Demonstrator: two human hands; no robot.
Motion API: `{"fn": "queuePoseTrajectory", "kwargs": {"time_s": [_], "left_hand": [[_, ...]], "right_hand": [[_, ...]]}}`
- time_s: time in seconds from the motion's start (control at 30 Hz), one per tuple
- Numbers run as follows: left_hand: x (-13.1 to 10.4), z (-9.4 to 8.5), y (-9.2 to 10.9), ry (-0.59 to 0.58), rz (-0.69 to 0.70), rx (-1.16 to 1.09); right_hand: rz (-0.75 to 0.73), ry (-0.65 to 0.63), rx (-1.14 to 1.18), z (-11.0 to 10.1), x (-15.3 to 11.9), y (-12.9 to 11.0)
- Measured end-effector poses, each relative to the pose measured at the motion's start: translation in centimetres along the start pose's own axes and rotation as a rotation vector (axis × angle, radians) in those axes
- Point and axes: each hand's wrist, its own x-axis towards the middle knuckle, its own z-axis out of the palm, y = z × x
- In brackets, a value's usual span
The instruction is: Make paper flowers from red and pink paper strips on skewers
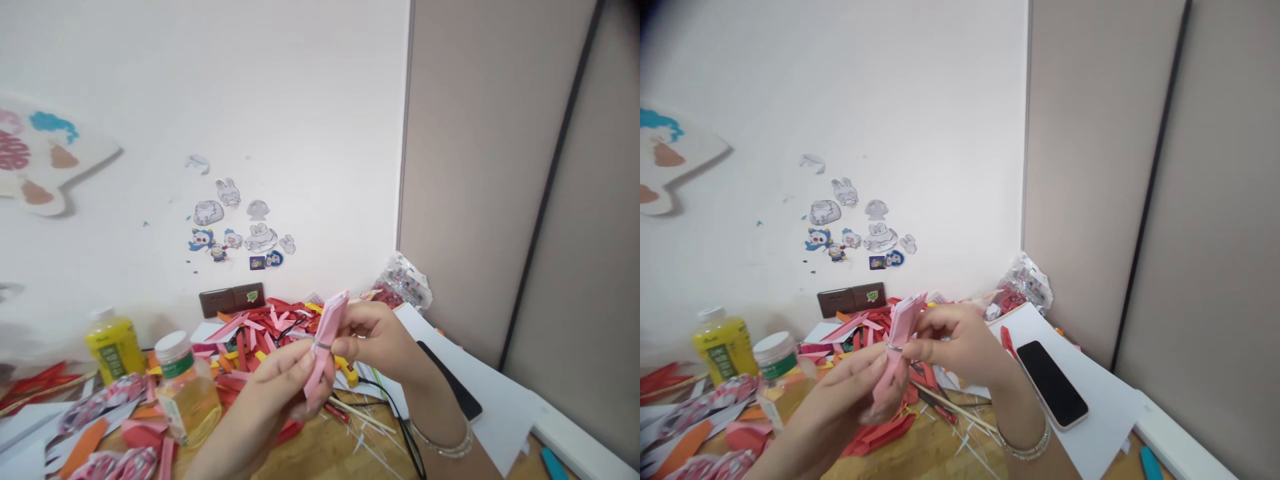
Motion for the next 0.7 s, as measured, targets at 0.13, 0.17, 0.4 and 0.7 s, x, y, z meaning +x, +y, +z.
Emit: {"fn": "queuePoseTrajectory", "kwargs": {"time_s": [0.13,0.17,0.4,0.7], "left_hand": [[0.4,-0.5,-0.7,-0.063,-0.030,-0.237],[0.6,-0.5,-1.1,-0.085,-0.018,-0.299],[1.7,-0.4,-2.7,-0.161,0.008,-0.394],[1.9,0.3,-2.3,0.589,0.352,0.858]], "right_hand": [[-0.028,0.002,-0.059,0.3,0.1,-0.1],[-0.044,-0.018,-0.072,0.5,0.2,-0.2],[-0.064,0.011,-0.166,0.6,0.2,0.0],[-0.011,0.191,-0.445,1.4,0.9,1.0]]}}
